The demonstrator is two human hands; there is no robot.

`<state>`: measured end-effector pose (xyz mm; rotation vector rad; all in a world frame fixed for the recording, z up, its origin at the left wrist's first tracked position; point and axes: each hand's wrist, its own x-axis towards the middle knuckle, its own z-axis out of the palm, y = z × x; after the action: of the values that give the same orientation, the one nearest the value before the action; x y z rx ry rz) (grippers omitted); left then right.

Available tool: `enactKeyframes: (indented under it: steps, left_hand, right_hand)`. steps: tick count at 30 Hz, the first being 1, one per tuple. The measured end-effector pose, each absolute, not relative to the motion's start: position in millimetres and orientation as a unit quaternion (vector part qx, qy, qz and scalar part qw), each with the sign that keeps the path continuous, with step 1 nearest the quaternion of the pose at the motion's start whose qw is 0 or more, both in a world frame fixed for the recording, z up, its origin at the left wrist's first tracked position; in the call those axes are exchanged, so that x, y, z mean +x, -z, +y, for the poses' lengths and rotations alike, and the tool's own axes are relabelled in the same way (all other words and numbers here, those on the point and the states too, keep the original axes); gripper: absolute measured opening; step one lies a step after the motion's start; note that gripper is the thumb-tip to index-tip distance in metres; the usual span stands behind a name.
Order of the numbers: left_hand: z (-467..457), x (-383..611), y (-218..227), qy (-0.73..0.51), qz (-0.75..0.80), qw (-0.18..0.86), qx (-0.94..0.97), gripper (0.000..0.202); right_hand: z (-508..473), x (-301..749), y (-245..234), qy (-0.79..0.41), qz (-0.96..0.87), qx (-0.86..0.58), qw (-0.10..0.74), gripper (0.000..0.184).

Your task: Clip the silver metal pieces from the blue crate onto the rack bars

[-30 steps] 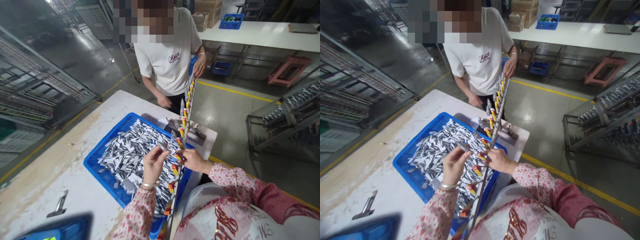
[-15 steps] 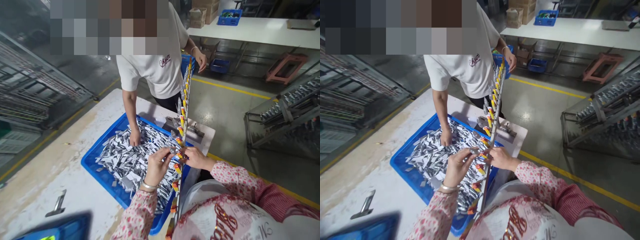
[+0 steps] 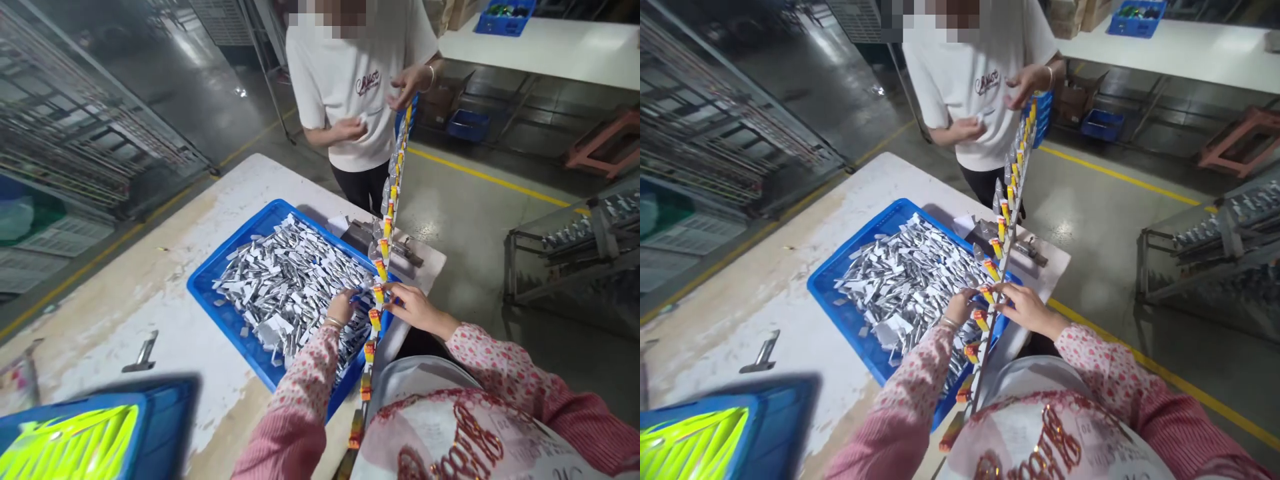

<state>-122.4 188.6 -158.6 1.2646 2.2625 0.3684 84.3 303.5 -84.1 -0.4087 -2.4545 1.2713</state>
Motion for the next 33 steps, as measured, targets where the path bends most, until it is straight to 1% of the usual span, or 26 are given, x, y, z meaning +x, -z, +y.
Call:
enactKeyframes:
  steps: [3,6,11,14,17,22,24,29,31,33]
  left_hand:
    - [192,-107,188,-0.105,0.838,0.276,0.458,0.033]
    - [200,-94,205,-0.084,0.852,0.283,0.432,0.035]
    - [212,-84,225,-0.071,0.89,0.274,0.356,0.034]
    - [212,-89,231,-0.076,0.891,0.282,0.348,0.036]
    - [211,-97,231,-0.089,0.886,0.287,0.353,0.036]
    - [224,-99,227,-0.105,0.908,0.244,0.325,0.044]
    - [231,-97,226,-0.106,0.908,0.245,0.324,0.045]
    - [233,-98,216,-0.13,0.889,0.272,0.344,0.033]
    - [223,-104,207,-0.155,0.884,0.271,0.348,0.028]
    - [209,-115,193,-0.191,0.883,0.26,0.341,0.022]
  right_hand:
    - [302,88,83,-0.449,-0.864,-0.156,0.165,0.034]
    - [301,90,81,-0.447,-0.864,-0.164,0.165,0.033]
    - [300,92,78,-0.451,-0.86,-0.173,0.161,0.034]
    - [300,91,80,-0.454,-0.857,-0.177,0.165,0.035]
    - [300,91,84,-0.455,-0.856,-0.176,0.169,0.036]
    - [301,92,90,-0.455,-0.856,-0.175,0.175,0.036]
    - [300,92,91,-0.452,-0.856,-0.177,0.178,0.035]
    - [301,92,88,-0.451,-0.859,-0.173,0.167,0.036]
    - [304,95,86,-0.448,-0.862,-0.173,0.164,0.034]
    - [307,99,85,-0.451,-0.854,-0.185,0.18,0.031]
